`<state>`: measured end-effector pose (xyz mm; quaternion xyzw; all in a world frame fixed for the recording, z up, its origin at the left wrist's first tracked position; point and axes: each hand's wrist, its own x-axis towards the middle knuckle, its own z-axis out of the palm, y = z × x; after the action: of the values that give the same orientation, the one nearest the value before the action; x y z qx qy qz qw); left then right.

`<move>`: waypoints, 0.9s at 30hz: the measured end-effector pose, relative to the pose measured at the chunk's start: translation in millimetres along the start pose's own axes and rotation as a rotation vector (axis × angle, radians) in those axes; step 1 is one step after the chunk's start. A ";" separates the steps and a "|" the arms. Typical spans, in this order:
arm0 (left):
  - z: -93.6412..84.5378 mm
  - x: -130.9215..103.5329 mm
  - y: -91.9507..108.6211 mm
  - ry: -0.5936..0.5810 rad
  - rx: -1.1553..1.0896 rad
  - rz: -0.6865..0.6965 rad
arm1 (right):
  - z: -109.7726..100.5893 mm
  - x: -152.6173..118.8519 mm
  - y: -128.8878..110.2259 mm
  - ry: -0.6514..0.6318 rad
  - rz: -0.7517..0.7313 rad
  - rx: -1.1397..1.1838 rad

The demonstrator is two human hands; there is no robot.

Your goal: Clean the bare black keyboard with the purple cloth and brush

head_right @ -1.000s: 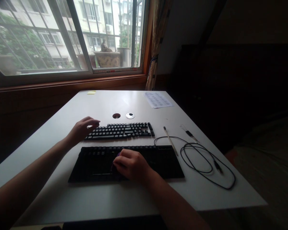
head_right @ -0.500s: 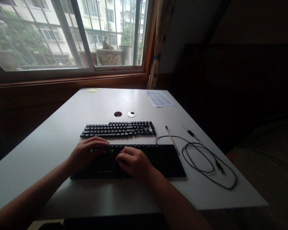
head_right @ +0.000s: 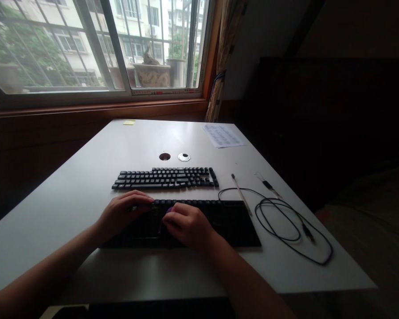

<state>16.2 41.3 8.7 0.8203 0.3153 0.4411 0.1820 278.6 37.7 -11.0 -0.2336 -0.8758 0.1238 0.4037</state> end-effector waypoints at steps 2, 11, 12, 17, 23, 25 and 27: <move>0.5 -0.1 0.4 -0.002 0.004 0.008 | 0.4 -0.5 0.6 -0.002 0.000 -0.002; 4.2 -3.0 -3.3 -0.012 -0.024 0.037 | 0.7 0.3 -0.2 -0.002 -0.005 -0.011; 4.3 -3.0 -3.0 -0.013 -0.028 0.036 | 1.0 0.0 0.1 -0.002 -0.005 -0.010; 3.7 -1.6 -0.4 -0.012 -0.042 0.036 | 1.1 -0.8 0.6 -0.004 0.000 0.007; 4.3 -1.4 0.9 -0.014 -0.046 0.012 | 1.1 -1.0 0.5 -0.008 -0.003 0.002; 4.4 -1.2 1.6 -0.011 -0.046 0.009 | 1.8 -1.4 0.6 -0.012 0.001 0.004; 4.3 -1.1 2.3 -0.011 -0.037 0.000 | 2.2 -1.7 0.7 -0.011 0.000 0.006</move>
<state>20.2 38.8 7.0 0.8193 0.3059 0.4424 0.1988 278.1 37.5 -13.8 -0.2318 -0.8777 0.1275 0.3995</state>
